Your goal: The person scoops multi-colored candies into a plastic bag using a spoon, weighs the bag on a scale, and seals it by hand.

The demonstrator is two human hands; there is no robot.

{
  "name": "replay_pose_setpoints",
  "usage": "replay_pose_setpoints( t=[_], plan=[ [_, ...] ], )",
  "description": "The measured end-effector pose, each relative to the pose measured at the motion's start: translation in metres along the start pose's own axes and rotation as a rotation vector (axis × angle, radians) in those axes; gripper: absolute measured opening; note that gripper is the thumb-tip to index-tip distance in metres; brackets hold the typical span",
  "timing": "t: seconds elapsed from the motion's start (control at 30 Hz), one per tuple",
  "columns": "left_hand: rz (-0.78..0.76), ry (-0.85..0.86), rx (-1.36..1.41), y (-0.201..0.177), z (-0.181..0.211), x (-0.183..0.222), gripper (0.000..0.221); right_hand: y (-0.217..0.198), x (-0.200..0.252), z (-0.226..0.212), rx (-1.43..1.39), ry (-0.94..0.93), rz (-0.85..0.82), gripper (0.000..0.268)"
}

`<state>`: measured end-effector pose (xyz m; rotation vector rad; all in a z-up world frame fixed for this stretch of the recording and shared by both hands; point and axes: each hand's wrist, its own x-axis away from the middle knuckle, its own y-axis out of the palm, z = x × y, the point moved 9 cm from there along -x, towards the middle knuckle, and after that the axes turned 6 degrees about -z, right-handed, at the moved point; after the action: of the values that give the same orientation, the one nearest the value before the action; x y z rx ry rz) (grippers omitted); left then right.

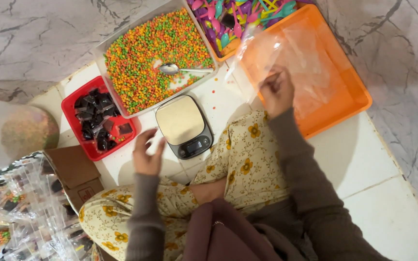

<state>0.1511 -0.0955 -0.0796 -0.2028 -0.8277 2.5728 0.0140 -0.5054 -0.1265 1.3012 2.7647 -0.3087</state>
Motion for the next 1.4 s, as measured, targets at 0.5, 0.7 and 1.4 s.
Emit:
replay_pose_setpoints(
  t=[0.5,0.7,1.4],
  plan=[
    [-0.036,0.076,0.309,0.077,0.094,-0.035,0.135,0.094,0.121,-0.085,0.191,-0.433,-0.431,0.036],
    [0.046,0.174,0.288,0.074,0.075,-0.037,0.129,0.093,0.091,-0.089,0.011,-0.260,-0.612,0.056],
    [-0.013,0.318,-0.146,0.064,0.067,-0.012,0.105,0.159,0.045,-0.112,-0.128,-0.207,-0.854,0.030]
  ],
)
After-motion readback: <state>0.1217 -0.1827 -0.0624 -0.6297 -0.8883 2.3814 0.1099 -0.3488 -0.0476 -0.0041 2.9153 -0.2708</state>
